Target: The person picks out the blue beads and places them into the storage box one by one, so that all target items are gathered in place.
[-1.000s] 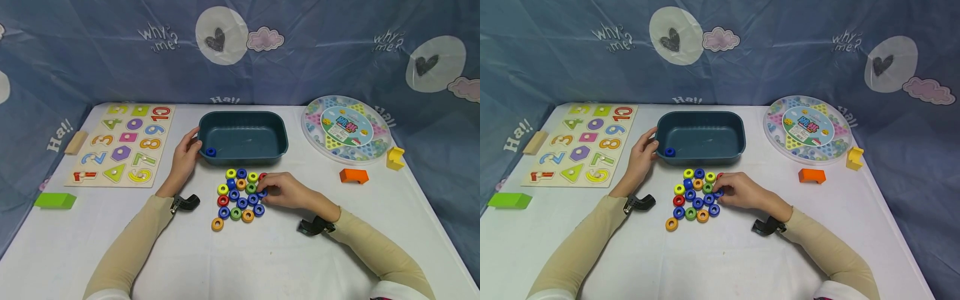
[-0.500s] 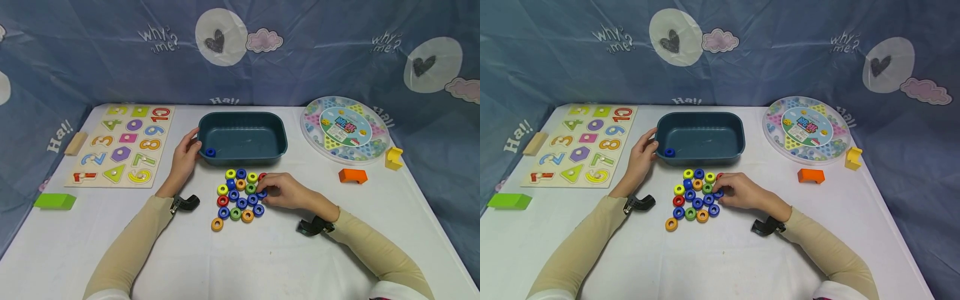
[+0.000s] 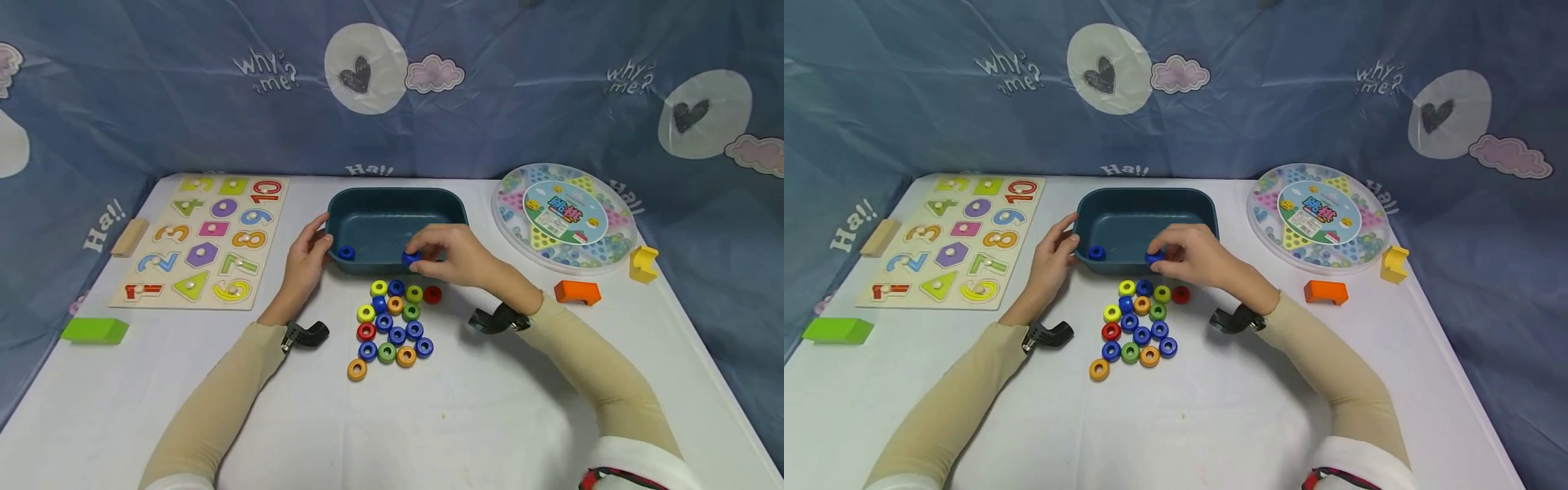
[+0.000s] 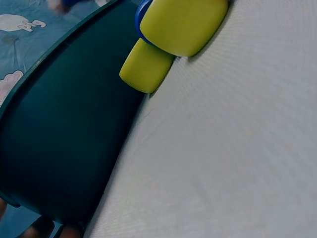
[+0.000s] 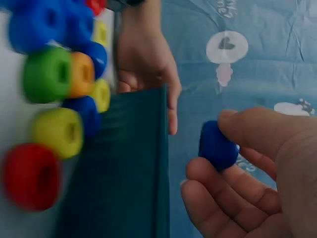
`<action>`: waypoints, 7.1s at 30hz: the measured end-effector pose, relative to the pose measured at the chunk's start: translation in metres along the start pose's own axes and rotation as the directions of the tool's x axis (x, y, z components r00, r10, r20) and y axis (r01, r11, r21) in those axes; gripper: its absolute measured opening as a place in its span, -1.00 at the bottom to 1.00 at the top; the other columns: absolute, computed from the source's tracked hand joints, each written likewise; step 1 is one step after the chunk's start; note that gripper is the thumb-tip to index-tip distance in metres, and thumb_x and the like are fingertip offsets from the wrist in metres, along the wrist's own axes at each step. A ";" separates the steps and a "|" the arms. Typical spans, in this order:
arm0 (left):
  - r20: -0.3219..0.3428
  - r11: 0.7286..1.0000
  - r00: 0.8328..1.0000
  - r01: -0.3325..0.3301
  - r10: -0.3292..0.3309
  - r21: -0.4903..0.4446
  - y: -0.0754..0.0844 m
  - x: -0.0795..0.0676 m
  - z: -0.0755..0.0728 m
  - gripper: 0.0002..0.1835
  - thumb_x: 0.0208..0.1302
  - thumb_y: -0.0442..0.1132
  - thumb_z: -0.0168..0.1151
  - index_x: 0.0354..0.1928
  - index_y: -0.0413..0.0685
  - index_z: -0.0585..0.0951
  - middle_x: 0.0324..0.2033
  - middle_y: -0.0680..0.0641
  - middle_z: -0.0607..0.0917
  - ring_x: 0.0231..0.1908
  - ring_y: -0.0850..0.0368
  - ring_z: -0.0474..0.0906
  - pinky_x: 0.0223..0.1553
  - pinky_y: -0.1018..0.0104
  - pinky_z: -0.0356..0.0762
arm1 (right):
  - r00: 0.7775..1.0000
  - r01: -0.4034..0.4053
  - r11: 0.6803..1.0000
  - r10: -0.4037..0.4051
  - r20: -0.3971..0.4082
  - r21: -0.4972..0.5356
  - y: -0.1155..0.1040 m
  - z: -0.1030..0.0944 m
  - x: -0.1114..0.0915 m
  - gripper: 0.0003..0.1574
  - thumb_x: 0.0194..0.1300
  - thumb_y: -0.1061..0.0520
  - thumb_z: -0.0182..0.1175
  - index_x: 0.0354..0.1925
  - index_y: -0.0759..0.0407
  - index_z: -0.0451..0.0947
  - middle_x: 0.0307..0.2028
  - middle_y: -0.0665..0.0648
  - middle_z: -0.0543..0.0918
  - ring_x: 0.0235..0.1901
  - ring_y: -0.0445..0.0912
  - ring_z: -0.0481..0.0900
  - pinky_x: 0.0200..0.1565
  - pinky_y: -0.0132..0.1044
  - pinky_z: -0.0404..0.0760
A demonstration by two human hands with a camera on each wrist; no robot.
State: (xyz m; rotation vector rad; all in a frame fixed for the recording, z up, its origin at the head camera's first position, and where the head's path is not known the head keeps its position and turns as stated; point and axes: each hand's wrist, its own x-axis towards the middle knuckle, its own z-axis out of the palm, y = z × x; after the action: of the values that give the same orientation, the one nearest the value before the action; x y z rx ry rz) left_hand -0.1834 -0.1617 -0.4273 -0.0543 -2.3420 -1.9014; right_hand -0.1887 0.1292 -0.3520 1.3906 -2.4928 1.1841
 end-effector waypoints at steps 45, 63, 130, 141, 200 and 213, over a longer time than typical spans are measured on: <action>0.037 1.000 0.999 0.017 -0.016 -0.013 0.015 -0.005 0.001 -0.49 0.48 -0.23 -0.05 0.44 0.00 0.28 0.27 -0.28 0.47 0.16 -0.17 0.48 -0.11 0.44 0.59 | 0.918 -0.300 0.942 0.328 0.222 -0.148 0.035 0.054 0.102 -0.61 0.17 0.24 0.33 0.01 0.19 0.60 0.01 0.15 0.69 -0.03 -0.03 0.66 0.01 -0.25 0.63; 0.031 0.999 0.999 0.025 -0.024 -0.021 0.031 -0.011 -0.001 -0.48 0.46 -0.26 -0.03 0.43 -0.08 0.29 0.23 -0.36 0.47 0.14 -0.20 0.45 -0.17 0.51 0.56 | 0.979 -0.129 0.991 0.132 0.157 -0.024 -0.012 -0.006 -0.023 -0.68 0.16 0.23 0.36 -0.08 0.22 0.64 -0.19 0.17 0.72 -0.38 -0.21 0.61 -0.32 -0.34 0.66; 0.022 1.000 1.000 0.004 -0.004 -0.018 0.002 0.000 0.001 -0.49 0.48 -0.22 -0.03 0.44 0.09 0.30 0.26 -0.24 0.48 0.08 -0.06 0.48 -0.19 0.52 0.57 | 0.938 -0.221 0.969 0.242 0.248 -0.110 0.025 0.032 0.067 -0.78 0.17 0.20 0.33 -0.17 0.16 0.61 -0.18 0.09 0.71 -0.27 -0.16 0.69 -0.16 -0.30 0.64; 0.042 0.999 0.999 -0.003 0.004 -0.039 0.019 -0.007 -0.001 -0.48 0.48 -0.25 -0.04 0.44 -0.04 0.28 0.29 -0.30 0.43 0.15 -0.17 0.44 -0.19 0.52 0.56 | 0.902 -0.265 0.946 0.311 0.298 -0.185 0.035 0.058 0.095 -0.73 0.10 0.18 0.42 -0.21 0.19 0.61 -0.21 0.10 0.69 -0.23 -0.08 0.54 -0.07 -0.24 0.53; 0.037 0.999 0.999 0.030 -0.031 0.026 0.033 -0.015 0.000 -0.48 0.48 -0.24 -0.05 0.44 -0.05 0.27 0.30 -0.29 0.43 0.13 -0.07 0.45 0.02 0.11 0.58 | 0.940 -0.030 0.970 0.109 0.323 -0.241 -0.023 0.050 -0.059 -0.75 0.17 -0.05 0.37 -0.45 -0.04 0.49 -0.47 -0.09 0.48 -0.45 -0.29 0.34 -0.37 -0.48 0.35; 0.031 0.999 0.999 0.033 -0.034 0.036 0.034 -0.013 0.000 -0.48 0.48 -0.24 -0.04 0.44 -0.04 0.27 0.30 -0.28 0.43 0.17 -0.12 0.46 0.04 0.08 0.59 | 0.938 -0.065 0.987 0.110 0.328 -0.147 -0.019 0.046 -0.056 -0.79 0.08 0.07 0.40 -0.41 0.01 0.52 -0.46 -0.10 0.51 -0.43 -0.28 0.37 -0.36 -0.46 0.41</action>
State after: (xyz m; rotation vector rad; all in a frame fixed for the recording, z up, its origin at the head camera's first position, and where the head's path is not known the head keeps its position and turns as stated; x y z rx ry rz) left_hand -0.1667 -0.1543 -0.3962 -0.0429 -2.4114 -1.8867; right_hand -0.1268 0.1336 -0.3946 1.5754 -2.8261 0.8279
